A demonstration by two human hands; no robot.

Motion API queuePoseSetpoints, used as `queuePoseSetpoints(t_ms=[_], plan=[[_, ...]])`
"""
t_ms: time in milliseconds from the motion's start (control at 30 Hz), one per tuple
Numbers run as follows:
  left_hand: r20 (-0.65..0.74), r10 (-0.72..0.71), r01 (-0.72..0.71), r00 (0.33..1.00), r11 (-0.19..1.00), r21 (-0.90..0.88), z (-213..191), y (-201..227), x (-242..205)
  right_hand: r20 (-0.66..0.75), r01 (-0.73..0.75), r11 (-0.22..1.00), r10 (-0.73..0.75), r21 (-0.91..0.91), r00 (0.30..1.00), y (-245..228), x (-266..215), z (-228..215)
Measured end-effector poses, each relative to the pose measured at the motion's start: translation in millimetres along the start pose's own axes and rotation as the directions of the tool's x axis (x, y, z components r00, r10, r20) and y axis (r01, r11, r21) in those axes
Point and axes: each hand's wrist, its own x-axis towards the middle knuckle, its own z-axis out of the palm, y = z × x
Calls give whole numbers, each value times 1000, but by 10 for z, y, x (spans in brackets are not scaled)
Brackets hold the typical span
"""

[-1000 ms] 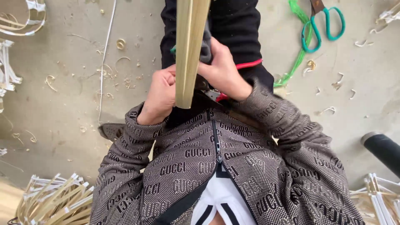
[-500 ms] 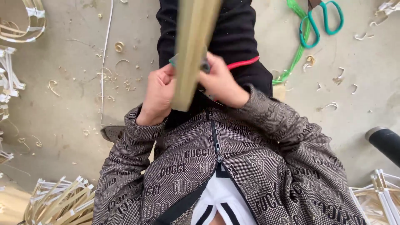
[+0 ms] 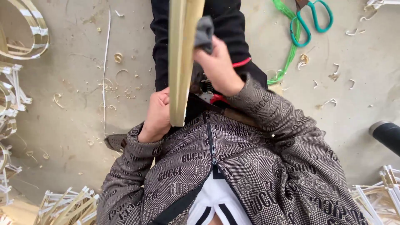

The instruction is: Preparing and assembling bamboo frame components by cutting, shaving, and wrapping strips.

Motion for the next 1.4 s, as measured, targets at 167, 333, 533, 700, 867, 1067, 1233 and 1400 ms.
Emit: queuePoseSetpoints(t_ms=[167, 333, 533, 700, 867, 1067, 1233, 1400], plan=[[-6, -9, 9, 1000, 1000, -16, 129, 43, -104, 18, 25, 997, -27, 78, 999, -177, 179, -162], [182, 57, -45, 982, 997, -70, 159, 204, -14, -222, 302, 951, -282, 64, 933, -76, 342, -253], [133, 87, -12, 987, 877, -481, 188, 588, 409, 280, 320, 925, -258, -206, 925, -190, 353, -258], [-109, 748, -731, 654, 589, -344, -264, 753, 353, 143, 179, 982, -170, -54, 975, -559, 224, -462], [-216, 923, -948, 318, 306, -86, -97, 610, 473, 100, -207, 973, 197, 104, 975, -540, -100, -7], [50, 983, -978, -179, -184, 104, 316, 681, 547, 138, -312, 932, 290, 186, 947, -509, -263, 550], [173, 967, -963, 189, 147, 227, 374, 586, 242, 58, 18, 998, -22, 65, 998, -318, -139, 546], [176, 969, -965, 176, 134, 227, 273, 581, 226, 51, 100, 969, -91, -226, 995, -350, -141, 512]])
